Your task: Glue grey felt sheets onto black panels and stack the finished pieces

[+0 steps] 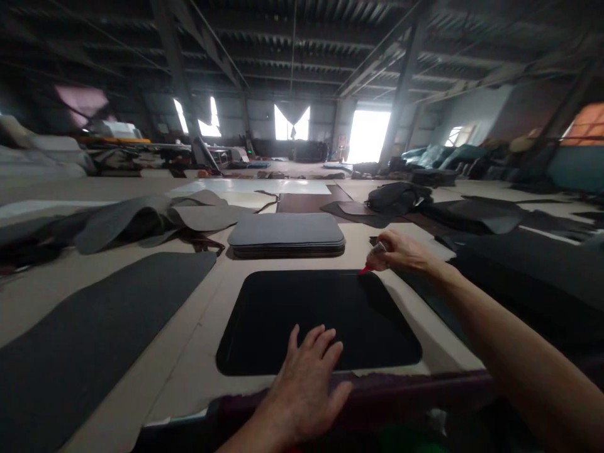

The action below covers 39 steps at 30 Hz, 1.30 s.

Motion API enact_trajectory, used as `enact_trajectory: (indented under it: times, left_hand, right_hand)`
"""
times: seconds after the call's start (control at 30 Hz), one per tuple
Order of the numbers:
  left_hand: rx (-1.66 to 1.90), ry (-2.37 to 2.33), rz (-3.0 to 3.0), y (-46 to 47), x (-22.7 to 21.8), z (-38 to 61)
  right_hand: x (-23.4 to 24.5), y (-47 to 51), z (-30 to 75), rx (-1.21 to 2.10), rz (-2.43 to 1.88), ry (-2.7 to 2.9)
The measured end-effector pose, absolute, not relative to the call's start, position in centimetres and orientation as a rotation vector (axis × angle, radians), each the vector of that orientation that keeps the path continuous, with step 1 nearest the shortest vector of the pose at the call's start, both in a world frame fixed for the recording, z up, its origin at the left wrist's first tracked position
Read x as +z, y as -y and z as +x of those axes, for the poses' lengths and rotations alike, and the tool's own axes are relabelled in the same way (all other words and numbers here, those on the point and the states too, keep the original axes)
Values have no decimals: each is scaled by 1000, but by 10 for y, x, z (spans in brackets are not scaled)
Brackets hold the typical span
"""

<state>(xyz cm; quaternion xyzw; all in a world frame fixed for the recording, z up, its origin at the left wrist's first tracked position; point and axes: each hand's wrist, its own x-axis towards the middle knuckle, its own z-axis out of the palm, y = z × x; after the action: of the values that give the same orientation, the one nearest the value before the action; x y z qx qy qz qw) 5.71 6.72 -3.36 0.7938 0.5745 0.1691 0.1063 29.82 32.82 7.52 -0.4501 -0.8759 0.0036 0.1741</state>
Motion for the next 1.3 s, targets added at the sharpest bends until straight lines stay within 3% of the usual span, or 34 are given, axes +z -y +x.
enact_trajectory:
  times: [0.37,0.83,1.3]
  left_hand:
    - [468,-1725,2369,-69,-35,59]
    - [365,-1761,2426,-71,-29,63]
    - [460,-1655,2409,-76,-37,57]
  right_hand:
    - [78,-298,342,131,-1371,2417]
    - [62,-157,396,375,-1419,2288]
    - [46,-127,387,490,-1098,2354]
